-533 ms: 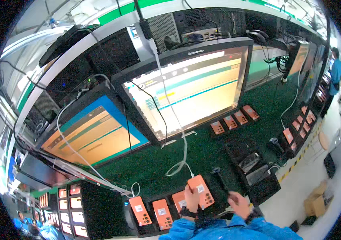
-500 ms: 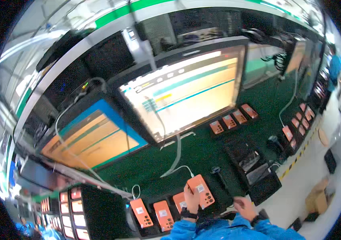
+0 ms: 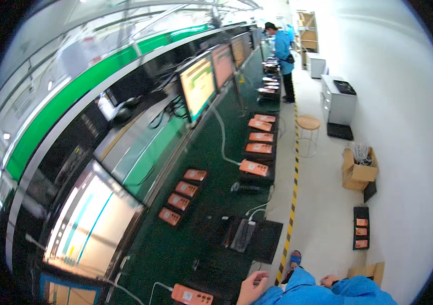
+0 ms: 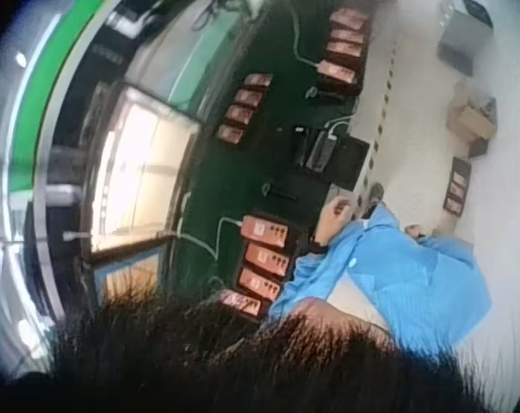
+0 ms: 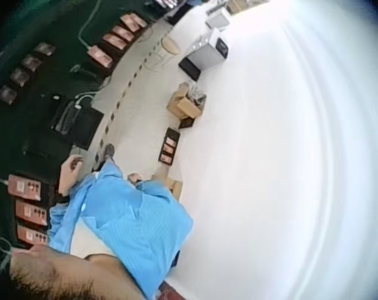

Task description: Connecting cables to mobile devices and scanning them with a handheld barcode scanner at a production station.

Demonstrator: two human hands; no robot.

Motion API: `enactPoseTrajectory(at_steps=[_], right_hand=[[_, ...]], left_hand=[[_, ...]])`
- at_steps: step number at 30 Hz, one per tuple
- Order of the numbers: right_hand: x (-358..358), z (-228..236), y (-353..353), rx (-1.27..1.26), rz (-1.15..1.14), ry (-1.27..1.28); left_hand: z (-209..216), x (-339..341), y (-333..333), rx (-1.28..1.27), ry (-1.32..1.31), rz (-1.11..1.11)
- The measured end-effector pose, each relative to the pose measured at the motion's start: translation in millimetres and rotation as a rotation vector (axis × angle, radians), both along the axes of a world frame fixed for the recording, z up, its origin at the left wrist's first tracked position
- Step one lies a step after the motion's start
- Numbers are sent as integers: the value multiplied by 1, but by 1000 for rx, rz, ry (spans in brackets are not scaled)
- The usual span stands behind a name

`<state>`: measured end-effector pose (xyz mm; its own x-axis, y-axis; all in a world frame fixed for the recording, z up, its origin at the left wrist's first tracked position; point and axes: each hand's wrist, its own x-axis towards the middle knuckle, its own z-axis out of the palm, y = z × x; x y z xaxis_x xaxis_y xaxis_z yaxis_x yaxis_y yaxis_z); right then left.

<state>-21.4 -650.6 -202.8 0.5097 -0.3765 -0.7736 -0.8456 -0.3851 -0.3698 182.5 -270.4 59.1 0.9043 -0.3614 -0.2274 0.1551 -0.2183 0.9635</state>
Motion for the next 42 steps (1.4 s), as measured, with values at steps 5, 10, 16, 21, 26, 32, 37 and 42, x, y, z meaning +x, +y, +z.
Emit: enactPoseTrajectory(at_steps=[5,10,16,21,26,32,37,42], right_hand=[[3,-91,-38,-112,18,-32],[71,-23,-133,113,-492,-186],[181,17,-202,346,-890,-376],[267,23,-207,491,-749,-332],[362,-1,-245,573,-461,-238],[480,-13,-355,466,-274,-140],[646,-2,-440,415,-120,-233],[809,72,-423,343,-202,-447]], left_hand=[[-24,51,-92,38,20,-204],[-45,112,-209,2,-2,-325],[-34,177,-303,-73,146,-455],[-75,257,-334,-84,204,-413],[-136,346,-344,-335,275,-128],[-172,459,-362,69,79,381],[-218,552,-374,127,374,804],[-175,600,-383,382,368,725]])
